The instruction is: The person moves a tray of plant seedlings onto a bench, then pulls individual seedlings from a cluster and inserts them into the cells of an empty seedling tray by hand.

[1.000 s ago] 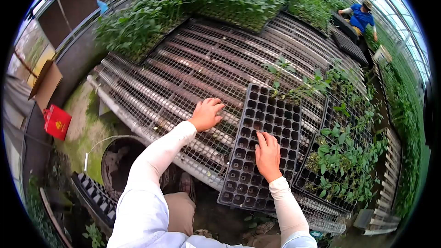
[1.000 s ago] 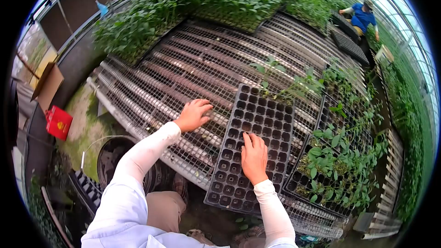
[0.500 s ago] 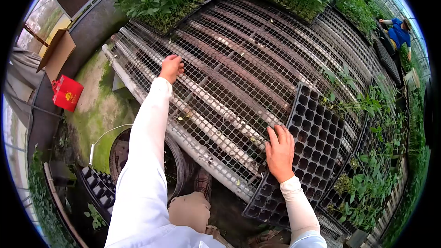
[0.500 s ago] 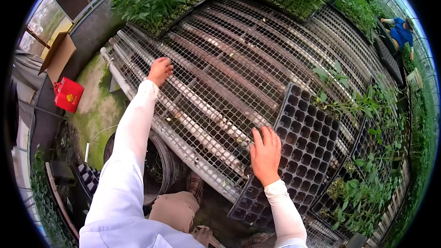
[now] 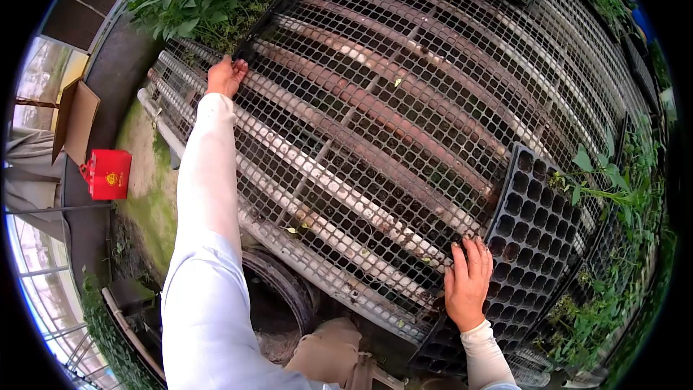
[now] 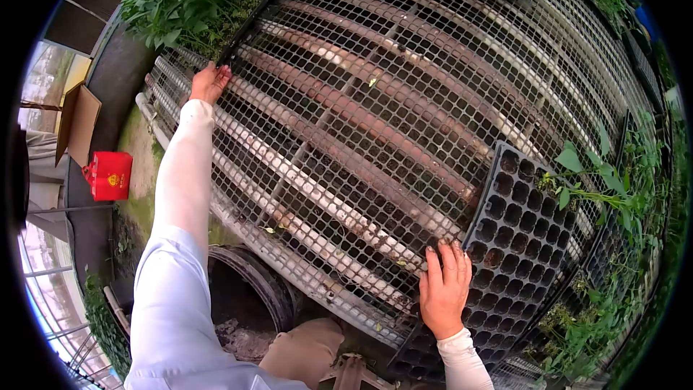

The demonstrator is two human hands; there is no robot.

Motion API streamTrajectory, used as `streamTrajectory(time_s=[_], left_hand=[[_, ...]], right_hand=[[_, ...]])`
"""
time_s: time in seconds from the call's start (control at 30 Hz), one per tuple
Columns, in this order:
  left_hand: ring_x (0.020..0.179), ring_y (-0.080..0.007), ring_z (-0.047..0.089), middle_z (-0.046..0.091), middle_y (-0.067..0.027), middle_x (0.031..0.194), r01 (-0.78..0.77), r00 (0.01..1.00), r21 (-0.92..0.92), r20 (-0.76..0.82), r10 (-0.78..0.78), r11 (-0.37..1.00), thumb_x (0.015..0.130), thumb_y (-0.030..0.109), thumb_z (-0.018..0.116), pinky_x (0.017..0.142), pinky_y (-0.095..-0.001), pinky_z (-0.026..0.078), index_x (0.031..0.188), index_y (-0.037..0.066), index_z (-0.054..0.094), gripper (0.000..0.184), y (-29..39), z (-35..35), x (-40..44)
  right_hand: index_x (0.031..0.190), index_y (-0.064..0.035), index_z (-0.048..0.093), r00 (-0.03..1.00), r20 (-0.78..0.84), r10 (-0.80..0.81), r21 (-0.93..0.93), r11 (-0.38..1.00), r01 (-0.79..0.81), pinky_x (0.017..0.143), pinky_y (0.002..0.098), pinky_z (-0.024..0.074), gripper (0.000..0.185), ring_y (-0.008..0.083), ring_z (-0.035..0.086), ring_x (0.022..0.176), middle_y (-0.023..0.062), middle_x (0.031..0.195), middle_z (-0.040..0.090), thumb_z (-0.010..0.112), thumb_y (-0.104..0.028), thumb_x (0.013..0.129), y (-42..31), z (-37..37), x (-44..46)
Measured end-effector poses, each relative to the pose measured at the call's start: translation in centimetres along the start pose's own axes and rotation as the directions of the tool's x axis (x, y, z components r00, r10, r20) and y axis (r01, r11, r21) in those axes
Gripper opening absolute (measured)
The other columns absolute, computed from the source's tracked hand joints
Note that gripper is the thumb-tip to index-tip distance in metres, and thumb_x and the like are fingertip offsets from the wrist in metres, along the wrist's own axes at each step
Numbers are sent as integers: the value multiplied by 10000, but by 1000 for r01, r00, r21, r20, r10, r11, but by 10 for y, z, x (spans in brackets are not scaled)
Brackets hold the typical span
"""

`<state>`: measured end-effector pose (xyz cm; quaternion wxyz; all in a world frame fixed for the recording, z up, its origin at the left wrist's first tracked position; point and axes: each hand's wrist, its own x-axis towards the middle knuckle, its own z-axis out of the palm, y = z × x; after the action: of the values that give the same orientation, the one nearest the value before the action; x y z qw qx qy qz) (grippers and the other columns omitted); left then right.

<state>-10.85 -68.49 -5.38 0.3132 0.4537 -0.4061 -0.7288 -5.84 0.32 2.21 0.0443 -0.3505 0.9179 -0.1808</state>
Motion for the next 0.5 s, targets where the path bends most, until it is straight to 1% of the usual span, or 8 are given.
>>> streamTrajectory(time_s=[0.07,0.1,0.17,0.2,0.3,0.33,0.43,0.5], left_hand=[[745,-247,587,568,-153,891,-8,996,-30,-88,5,1000,1019,133,509,624,-410,565,1112,-76,468,233,4,9,9],[745,-247,587,568,-153,891,-6,997,-28,-83,3,1000,1019,133,509,624,-410,565,1112,-76,468,233,5,12,11],[703,-226,553,548,-130,855,-17,983,30,-184,22,999,1011,137,519,622,-383,555,1116,-53,477,221,6,20,11],[668,-201,511,519,-106,808,21,975,19,-220,-16,1000,996,127,522,591,-359,521,1114,-26,483,197,6,24,9],[647,-183,491,496,-91,773,-51,989,-27,-141,47,998,983,115,520,555,-355,484,1096,-17,478,178,3,24,2],[612,-165,471,480,-83,748,-82,986,-72,-149,70,994,965,83,510,525,-345,460,1042,1,463,121,-1,27,-2],[577,-152,449,467,-77,728,-74,996,-113,-64,67,991,944,62,512,506,-327,451,979,16,440,92,-17,25,-29],[560,-141,438,460,-62,707,-82,996,-111,-29,80,990,929,50,512,487,-312,437,926,30,424,90,-29,26,-75]], right_hand=[[1268,-33,577,1000,17,8,-8,1000,-7,1112,537,312,475,394,440,1310,166,1356,512,666,-49,802,0,0,0],[1268,-33,577,1000,15,13,-8,1000,-13,1112,537,312,475,394,440,1310,166,1356,512,666,-49,802,0,0,0],[1258,-30,584,999,32,11,-11,1000,-11,1109,543,313,465,392,447,1305,164,1347,520,665,-50,801,2,1,1],[1257,-32,589,999,29,16,-12,1000,-16,1102,547,319,464,393,454,1297,163,1339,527,667,-51,800,2,2,1],[1260,-34,591,1000,6,18,-8,1000,-18,1095,545,325,469,398,462,1286,165,1333,532,670,-54,798,2,4,2],[1260,-32,593,1000,-5,17,-7,1000,-17,1088,543,332,470,400,465,1279,169,1333,530,675,-53,798,2,5,2],[1256,-25,593,999,-35,23,33,999,-22,1082,539,340,465,398,467,1277,175,1326,530,678,-50,799,3,4,2],[1252,-16,589,999,-49,10,31,999,-9,1082,529,345,454,393,472,1268,177,1324,524,675,-50,807,4,3,2]])
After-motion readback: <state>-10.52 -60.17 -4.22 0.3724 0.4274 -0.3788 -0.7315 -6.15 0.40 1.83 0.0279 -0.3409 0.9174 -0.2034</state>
